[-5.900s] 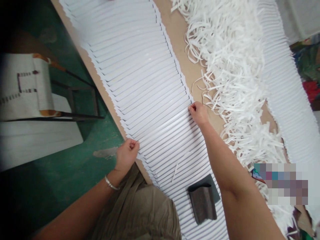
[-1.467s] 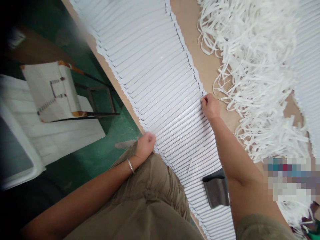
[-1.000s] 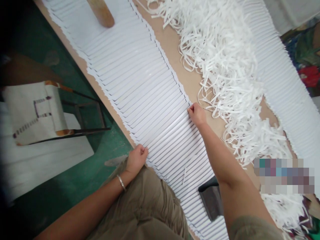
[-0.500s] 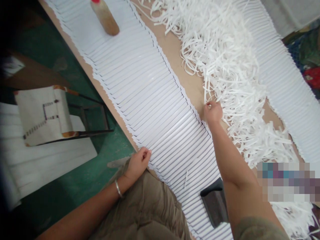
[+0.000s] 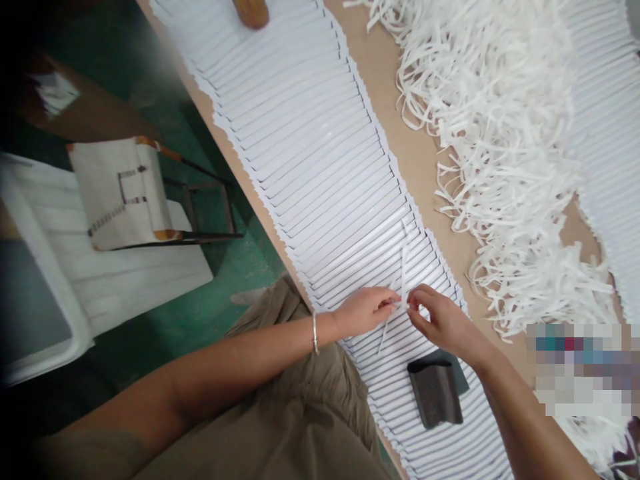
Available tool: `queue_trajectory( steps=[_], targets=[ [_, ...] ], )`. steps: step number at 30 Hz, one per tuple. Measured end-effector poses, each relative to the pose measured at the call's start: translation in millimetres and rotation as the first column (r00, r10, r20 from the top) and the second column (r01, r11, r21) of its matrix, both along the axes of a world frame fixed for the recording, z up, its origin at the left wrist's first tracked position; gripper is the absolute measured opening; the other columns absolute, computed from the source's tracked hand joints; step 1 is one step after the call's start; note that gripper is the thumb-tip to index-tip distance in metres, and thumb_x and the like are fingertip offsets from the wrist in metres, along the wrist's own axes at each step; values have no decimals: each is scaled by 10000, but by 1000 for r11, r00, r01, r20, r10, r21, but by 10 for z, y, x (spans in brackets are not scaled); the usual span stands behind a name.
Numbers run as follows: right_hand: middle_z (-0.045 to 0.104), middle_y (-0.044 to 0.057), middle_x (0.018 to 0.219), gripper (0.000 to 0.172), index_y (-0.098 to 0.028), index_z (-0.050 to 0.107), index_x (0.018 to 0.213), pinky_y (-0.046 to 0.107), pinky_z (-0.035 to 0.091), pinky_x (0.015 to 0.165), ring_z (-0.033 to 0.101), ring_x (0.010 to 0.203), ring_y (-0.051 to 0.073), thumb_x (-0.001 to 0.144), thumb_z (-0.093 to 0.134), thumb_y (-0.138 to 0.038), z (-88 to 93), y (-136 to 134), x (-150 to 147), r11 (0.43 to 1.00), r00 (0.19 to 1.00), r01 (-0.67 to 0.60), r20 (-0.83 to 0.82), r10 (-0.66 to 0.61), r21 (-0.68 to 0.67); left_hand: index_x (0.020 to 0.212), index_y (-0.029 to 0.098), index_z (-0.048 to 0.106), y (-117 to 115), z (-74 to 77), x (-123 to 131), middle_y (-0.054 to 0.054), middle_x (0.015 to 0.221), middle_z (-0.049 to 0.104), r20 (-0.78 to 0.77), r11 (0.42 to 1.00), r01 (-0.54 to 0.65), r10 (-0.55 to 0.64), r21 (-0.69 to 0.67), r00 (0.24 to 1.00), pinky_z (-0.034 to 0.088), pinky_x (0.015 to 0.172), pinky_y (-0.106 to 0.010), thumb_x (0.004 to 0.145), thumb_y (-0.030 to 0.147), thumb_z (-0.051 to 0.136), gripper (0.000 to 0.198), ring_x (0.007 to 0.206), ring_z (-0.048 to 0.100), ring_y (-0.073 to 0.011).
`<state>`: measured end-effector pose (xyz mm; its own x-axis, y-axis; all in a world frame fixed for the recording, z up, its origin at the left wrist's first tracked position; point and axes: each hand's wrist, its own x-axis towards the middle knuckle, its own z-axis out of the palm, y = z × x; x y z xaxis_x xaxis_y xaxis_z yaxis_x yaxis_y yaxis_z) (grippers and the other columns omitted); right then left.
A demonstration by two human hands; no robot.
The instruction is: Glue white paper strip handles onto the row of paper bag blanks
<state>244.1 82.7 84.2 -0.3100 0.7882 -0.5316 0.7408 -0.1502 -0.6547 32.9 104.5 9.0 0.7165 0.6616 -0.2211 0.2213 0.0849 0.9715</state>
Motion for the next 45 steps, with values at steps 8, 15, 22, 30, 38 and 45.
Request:
queue_trajectory(
  steps=[8,15,22,30,38,45],
  targets=[
    [643,61,895,205,-242,646,853,347,521,755,610,827,200,969,582,-398,89,101,-126,998,987,-22,-162,13,-54,1236,200,643,-23,123,-219,-106,1301,621,144,990,-129,135,-50,980,532,781,-274,902,210,582,340,808,617,-130],
    [647,62,928,257,-240,627,840,356,516,815,604,871,205,940,635,-477,36,146,-286,998,968,34,-248,-45,-48,969,169,684,13,47,-244,-26,895,659,75,961,-123,146,-248,986,450,643,-243,891,312,644,168,701,554,-115],
    [659,44,914,280,-228,629,852,333,494,830,609,889,190,941,635,-494,29,183,-303,985,945,111,-291,-146,-132,1016,183,652,9,114,-285,-30,996,651,118,955,-169,202,-245,972,441,646,-237,880,358,682,224,715,533,-100],
    [627,14,771,402,-218,581,738,309,472,715,582,751,167,928,612,-571,-34,215,-290,981,959,135,-231,-164,-136,873,169,626,85,253,-340,-19,861,639,137,949,-178,219,-259,966,442,682,-246,880,316,657,150,747,547,-121],
    [738,90,1123,318,-278,719,1058,429,484,920,660,1058,275,952,584,-545,31,320,-335,977,998,66,10,-70,201,829,189,606,71,200,-420,-43,907,690,60,948,-265,279,-179,958,488,839,-293,842,256,660,87,905,628,-180],
    [677,21,745,408,-211,634,806,286,442,657,603,714,165,937,582,-594,50,393,-576,991,988,69,-127,-84,-113,850,196,591,101,292,-463,-10,847,643,7,935,-305,311,-179,950,481,819,-288,858,264,632,80,840,599,-160]
  ],
)
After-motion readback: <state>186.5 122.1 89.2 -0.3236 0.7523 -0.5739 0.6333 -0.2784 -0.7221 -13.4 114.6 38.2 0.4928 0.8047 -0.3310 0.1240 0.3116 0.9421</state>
